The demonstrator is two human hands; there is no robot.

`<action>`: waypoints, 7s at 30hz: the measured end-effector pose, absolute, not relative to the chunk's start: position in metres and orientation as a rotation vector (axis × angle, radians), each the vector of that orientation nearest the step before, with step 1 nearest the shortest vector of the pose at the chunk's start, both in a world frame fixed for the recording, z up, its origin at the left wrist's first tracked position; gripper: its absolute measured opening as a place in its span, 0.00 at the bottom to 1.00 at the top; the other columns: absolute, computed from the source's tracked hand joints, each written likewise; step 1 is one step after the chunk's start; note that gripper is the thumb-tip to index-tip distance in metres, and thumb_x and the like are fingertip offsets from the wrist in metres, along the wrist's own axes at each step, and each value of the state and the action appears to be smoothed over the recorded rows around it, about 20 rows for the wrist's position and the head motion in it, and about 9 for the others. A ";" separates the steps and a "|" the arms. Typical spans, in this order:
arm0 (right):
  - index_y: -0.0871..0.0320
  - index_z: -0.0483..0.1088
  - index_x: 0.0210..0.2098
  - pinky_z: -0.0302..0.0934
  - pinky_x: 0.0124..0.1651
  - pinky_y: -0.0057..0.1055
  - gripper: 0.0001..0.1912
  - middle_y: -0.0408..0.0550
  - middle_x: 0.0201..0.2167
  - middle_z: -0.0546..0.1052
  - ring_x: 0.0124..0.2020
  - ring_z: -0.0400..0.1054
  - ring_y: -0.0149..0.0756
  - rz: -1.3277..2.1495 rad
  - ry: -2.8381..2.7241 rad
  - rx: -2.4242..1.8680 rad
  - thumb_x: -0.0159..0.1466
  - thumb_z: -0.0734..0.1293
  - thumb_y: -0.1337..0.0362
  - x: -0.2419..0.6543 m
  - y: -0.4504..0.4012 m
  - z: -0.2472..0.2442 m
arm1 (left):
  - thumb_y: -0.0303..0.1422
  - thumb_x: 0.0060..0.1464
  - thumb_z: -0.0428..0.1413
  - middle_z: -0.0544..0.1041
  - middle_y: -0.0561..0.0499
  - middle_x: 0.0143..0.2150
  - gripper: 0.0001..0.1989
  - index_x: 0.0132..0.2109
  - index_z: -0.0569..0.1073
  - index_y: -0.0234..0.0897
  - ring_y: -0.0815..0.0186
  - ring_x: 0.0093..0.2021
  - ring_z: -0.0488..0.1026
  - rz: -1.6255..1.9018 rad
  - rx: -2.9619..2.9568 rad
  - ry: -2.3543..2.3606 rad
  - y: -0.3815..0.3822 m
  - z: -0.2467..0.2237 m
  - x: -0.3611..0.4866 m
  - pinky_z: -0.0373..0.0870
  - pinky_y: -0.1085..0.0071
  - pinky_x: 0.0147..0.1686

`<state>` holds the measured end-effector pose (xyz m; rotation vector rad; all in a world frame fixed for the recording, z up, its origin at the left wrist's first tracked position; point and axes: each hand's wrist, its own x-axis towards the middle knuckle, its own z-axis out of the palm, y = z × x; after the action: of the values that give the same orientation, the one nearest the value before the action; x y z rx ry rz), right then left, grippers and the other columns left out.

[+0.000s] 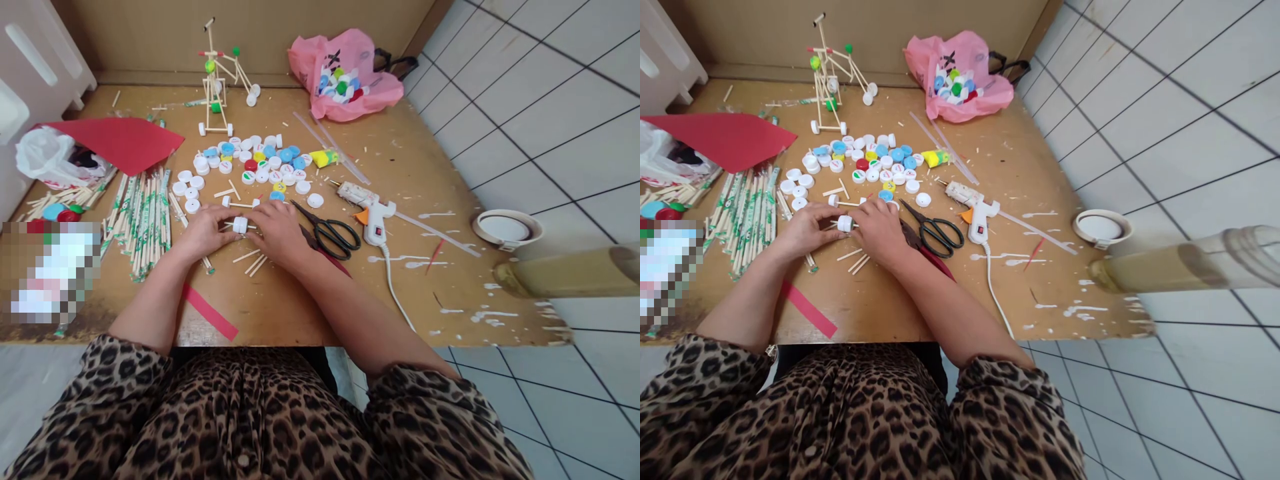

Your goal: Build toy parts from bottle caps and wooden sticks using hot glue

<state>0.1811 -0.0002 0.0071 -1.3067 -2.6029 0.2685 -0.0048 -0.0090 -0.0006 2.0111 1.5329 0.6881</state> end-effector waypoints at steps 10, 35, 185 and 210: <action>0.55 0.74 0.53 0.54 0.55 0.46 0.17 0.56 0.52 0.77 0.55 0.64 0.51 0.359 -2.507 -1.276 0.65 0.66 0.61 0.185 0.002 0.008 | 0.31 0.47 0.63 0.83 0.47 0.45 0.15 0.45 0.81 0.41 0.56 0.47 0.77 0.670 2.028 1.526 -0.008 0.004 -0.012 0.70 0.57 0.53; 0.55 0.77 0.29 0.62 0.48 0.41 0.08 0.47 0.31 0.81 0.37 0.72 0.40 0.477 -2.154 -1.171 0.62 0.65 0.67 0.205 0.017 0.019 | 0.32 0.46 0.61 0.76 0.53 0.22 0.06 0.29 0.81 0.35 0.68 0.23 0.67 0.482 1.770 1.691 -0.020 0.033 -0.023 0.62 0.70 0.28; 0.59 0.71 0.58 0.59 0.61 0.49 0.25 0.52 0.47 0.81 0.54 0.70 0.48 0.635 -2.121 -1.257 0.60 0.68 0.66 0.189 0.017 0.005 | 0.33 0.47 0.56 0.68 0.57 0.20 0.08 0.24 0.71 0.36 0.72 0.22 0.60 0.423 1.721 1.428 -0.021 0.027 -0.001 0.57 0.74 0.25; 0.58 0.79 0.35 0.61 0.34 0.27 0.09 0.44 0.28 0.77 0.29 0.67 0.30 0.856 -2.059 -0.986 0.59 0.67 0.70 0.178 0.003 -0.002 | 0.39 0.41 0.66 0.75 0.53 0.21 0.11 0.28 0.81 0.34 0.71 0.24 0.64 0.723 1.614 1.334 -0.014 0.005 0.001 0.61 0.74 0.27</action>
<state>0.1783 0.0030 -0.0025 -0.9862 -2.0586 0.8559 0.0009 -0.0137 0.0050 1.6140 1.3341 0.7233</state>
